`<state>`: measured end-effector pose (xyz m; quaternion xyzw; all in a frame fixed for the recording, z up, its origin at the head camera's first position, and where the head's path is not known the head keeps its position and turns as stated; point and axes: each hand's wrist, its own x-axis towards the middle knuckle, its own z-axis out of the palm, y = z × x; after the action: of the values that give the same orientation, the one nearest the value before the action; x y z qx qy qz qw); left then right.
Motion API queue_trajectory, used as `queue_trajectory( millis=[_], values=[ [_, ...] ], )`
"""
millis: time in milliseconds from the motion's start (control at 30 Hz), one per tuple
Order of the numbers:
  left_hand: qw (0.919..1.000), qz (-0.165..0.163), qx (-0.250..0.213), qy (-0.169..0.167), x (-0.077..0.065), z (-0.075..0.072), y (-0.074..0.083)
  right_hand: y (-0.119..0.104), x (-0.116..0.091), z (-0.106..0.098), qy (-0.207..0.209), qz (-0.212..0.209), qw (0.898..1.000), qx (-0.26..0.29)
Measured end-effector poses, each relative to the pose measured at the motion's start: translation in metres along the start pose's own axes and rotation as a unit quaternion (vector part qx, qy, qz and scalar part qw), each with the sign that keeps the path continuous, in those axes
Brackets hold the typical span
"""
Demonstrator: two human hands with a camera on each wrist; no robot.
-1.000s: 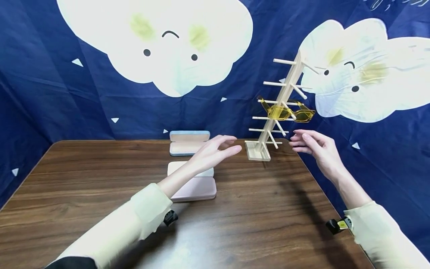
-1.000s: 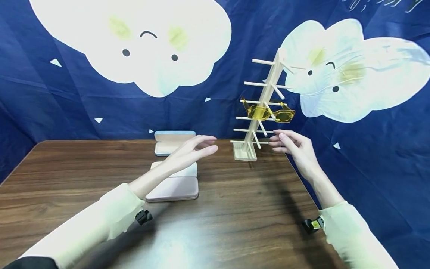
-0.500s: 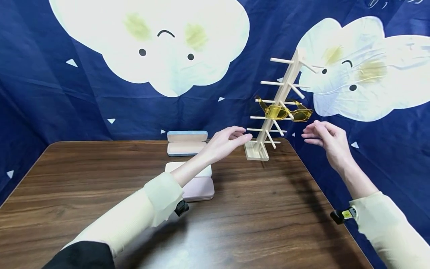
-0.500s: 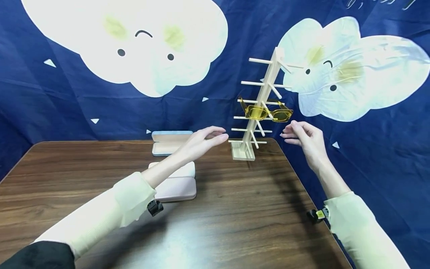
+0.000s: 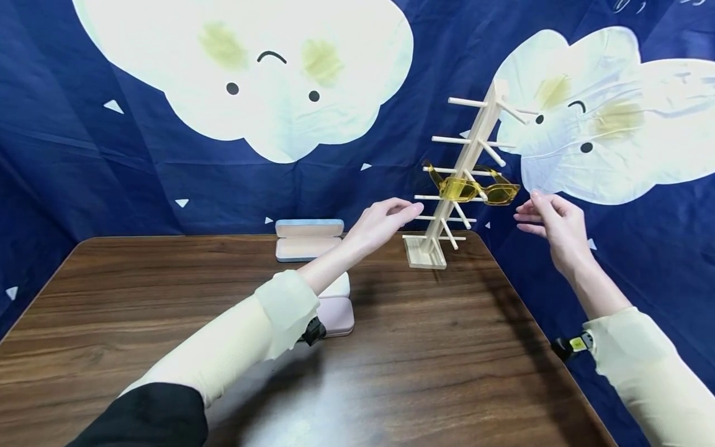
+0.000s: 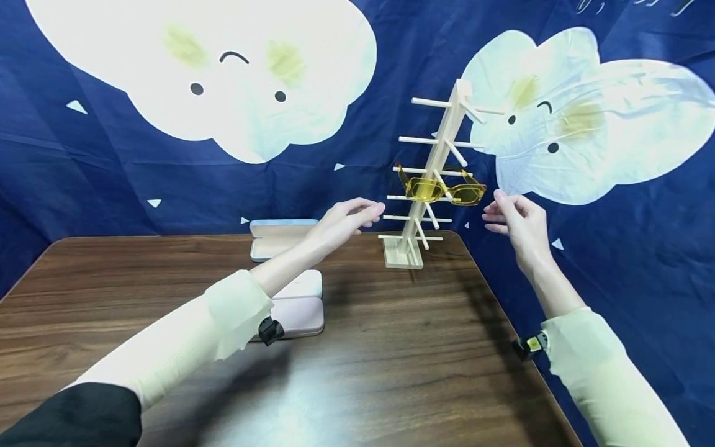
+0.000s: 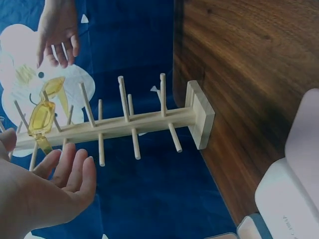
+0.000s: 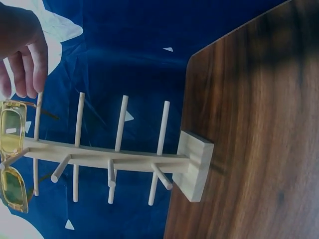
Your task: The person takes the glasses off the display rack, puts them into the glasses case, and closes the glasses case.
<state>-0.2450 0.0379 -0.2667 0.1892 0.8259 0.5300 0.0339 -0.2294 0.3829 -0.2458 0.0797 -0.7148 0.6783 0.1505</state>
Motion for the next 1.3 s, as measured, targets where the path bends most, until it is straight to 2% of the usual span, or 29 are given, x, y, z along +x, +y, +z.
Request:
queue_trajectory(
  millis=[167, 367, 567, 733, 967, 1300],
  values=[
    [0.9999, -0.002, -0.006, 0.016, 0.010, 0.002, 0.002, -0.006, 0.008, -0.002, -0.006, 0.054, 0.998, -0.042],
    [0.9996, -0.016, -0.011, 0.022, 0.023, 0.005, 0.006, -0.015, 0.022, -0.009, -0.045, 0.124, 0.990, -0.056],
    [0.9991, -0.021, -0.033, 0.016, 0.032, 0.007, 0.009, -0.018, 0.036, -0.010, -0.092, 0.197, 0.970, -0.106],
    [0.9980, -0.017, -0.059, 0.010, 0.041, 0.010, 0.012, -0.021, 0.045, -0.009, -0.114, 0.250, 0.957, -0.097],
    [0.9944, -0.036, -0.099, 0.003, 0.052, 0.016, 0.017, -0.023, 0.053, -0.004, -0.132, 0.278, 0.943, -0.124],
    [0.9884, -0.037, -0.145, 0.024, 0.057, 0.029, 0.028, -0.025, 0.055, 0.001, -0.132, 0.291, 0.943, -0.092]
  ],
)
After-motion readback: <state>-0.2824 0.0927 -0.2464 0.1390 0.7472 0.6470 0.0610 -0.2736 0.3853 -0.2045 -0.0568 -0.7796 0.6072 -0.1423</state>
